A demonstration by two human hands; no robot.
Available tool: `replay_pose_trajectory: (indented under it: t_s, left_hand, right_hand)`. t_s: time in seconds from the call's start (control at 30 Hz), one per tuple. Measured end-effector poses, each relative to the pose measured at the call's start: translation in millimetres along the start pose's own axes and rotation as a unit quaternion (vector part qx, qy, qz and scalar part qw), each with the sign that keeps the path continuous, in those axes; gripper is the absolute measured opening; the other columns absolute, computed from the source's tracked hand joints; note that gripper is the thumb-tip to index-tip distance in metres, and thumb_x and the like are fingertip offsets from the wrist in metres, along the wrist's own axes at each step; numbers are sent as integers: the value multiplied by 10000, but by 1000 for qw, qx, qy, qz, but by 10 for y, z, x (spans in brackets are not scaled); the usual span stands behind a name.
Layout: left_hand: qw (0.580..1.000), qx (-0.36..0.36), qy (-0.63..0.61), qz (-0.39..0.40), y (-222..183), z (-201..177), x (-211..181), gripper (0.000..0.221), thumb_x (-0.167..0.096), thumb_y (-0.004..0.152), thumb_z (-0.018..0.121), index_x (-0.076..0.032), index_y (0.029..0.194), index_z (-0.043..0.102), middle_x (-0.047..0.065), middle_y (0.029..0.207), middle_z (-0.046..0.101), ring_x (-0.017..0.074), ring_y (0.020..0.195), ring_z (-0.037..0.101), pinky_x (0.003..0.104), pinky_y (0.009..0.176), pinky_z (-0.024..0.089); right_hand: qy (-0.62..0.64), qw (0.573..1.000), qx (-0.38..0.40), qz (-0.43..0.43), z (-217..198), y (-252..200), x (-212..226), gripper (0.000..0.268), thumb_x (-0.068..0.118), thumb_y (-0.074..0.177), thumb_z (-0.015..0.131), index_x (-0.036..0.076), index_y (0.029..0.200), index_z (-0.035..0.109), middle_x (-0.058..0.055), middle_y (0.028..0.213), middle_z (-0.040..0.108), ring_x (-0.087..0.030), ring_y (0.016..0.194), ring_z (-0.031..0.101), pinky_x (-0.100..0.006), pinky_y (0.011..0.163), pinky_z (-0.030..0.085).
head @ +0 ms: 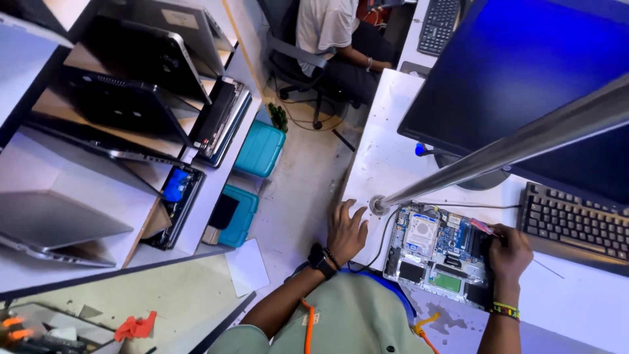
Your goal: Repairing a laptop motherboard by removing screws with a screwdriver and inspecting components
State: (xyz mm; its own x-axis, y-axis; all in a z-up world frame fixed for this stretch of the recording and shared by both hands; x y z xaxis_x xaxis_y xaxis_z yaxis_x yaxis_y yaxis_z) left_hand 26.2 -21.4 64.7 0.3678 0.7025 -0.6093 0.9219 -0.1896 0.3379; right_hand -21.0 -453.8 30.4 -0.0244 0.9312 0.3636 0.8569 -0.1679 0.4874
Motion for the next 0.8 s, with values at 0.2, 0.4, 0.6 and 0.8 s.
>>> replay_pose_trajectory:
  t_s: [0.2,0.4,0.6,0.8]
  left_hand:
    - [980,-12,-79,179,51,-169,-671,205,-36,942,627,-91,1136,664,74,1115,661,299,1089,632,758,1193,174]
    - [955,6,-131,266,65,729,-897,291,-98,919,684,-52,1204,717,159,1081,665,370,1035,685,505,928,553]
    - [967,34,-120,223,106,829,-1103,379,-164,920,741,-52,1277,680,186,1252,639,423,1187,639,531,1043,498]
    - [976,114,-73,173,91,893,-1171,485,-356,989,695,-13,1328,655,238,1332,622,488,1334,538,582,1120,407]
  right_hand:
    - [98,993,50,37,-220,62,92,140,-29,948,694,100,994,723,-71,1032,754,-241,951,684,-348,812,489]
    - [132,988,73,23,-809,384,355,325,7,849,806,151,1141,790,-103,831,675,-312,763,619,-412,737,518]
    - [140,984,107,-3,-944,496,312,318,-48,885,755,76,1178,763,-147,937,731,-365,882,697,-422,743,567]
    - [151,966,194,-75,-222,620,599,416,-15,816,735,100,1216,735,-154,922,712,-399,877,709,-501,774,568]
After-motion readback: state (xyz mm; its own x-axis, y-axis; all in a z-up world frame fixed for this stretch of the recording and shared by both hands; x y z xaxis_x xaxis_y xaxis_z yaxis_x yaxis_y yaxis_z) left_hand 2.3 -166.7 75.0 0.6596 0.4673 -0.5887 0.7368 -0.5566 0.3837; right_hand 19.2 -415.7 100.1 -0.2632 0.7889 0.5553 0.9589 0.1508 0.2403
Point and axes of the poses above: each hand's wrist, its own y-axis towards the middle knuckle, its own z-axis out of the palm, x = y × z, the point moved 3 cm from there along y, towards the middle knuckle
